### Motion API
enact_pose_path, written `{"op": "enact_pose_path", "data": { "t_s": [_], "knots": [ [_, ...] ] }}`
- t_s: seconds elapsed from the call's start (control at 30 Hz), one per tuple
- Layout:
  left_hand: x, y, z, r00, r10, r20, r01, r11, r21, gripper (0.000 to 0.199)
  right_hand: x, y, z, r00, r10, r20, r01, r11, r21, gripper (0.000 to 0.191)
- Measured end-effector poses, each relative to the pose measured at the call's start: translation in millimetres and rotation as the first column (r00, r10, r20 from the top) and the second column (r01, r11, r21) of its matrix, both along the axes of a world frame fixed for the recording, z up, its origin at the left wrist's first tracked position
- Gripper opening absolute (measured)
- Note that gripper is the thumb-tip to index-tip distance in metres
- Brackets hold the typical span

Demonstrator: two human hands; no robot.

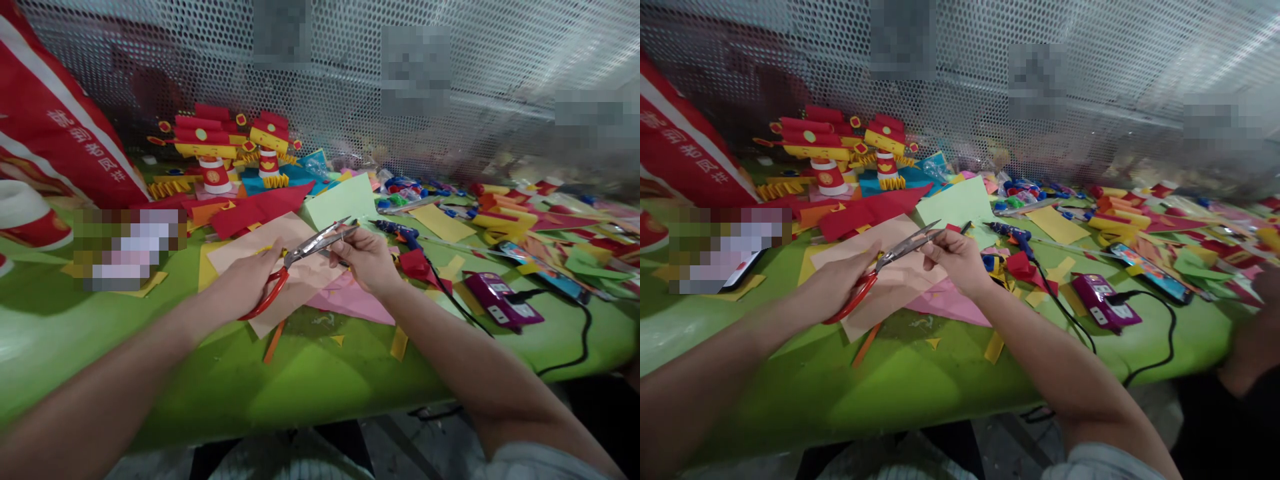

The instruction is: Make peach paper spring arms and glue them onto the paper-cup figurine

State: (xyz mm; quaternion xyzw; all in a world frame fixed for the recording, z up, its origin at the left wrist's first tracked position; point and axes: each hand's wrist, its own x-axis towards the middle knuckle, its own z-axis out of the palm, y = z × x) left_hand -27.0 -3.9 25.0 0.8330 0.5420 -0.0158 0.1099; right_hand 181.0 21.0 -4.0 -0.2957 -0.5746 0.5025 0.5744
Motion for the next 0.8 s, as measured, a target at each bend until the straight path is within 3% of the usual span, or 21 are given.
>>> {"op": "enact_pose_path", "data": {
  "t_s": [0.63, 0.8],
  "knots": [
    [-0.7, -1.3, 5.2, 1.000, 0.001, 0.022, -0.001, 1.000, 0.018, 0.059, -1.3, 0.2, 5.1, 0.999, -0.031, 0.011, 0.032, 0.995, -0.093, 0.029],
    [-8.8, 7.6, -2.6, 0.982, 0.031, 0.187, -0.047, 0.996, 0.080, 0.056, -0.1, 3.1, 4.3, 0.998, -0.048, 0.038, 0.052, 0.992, -0.118, 0.029]
  ]
}}
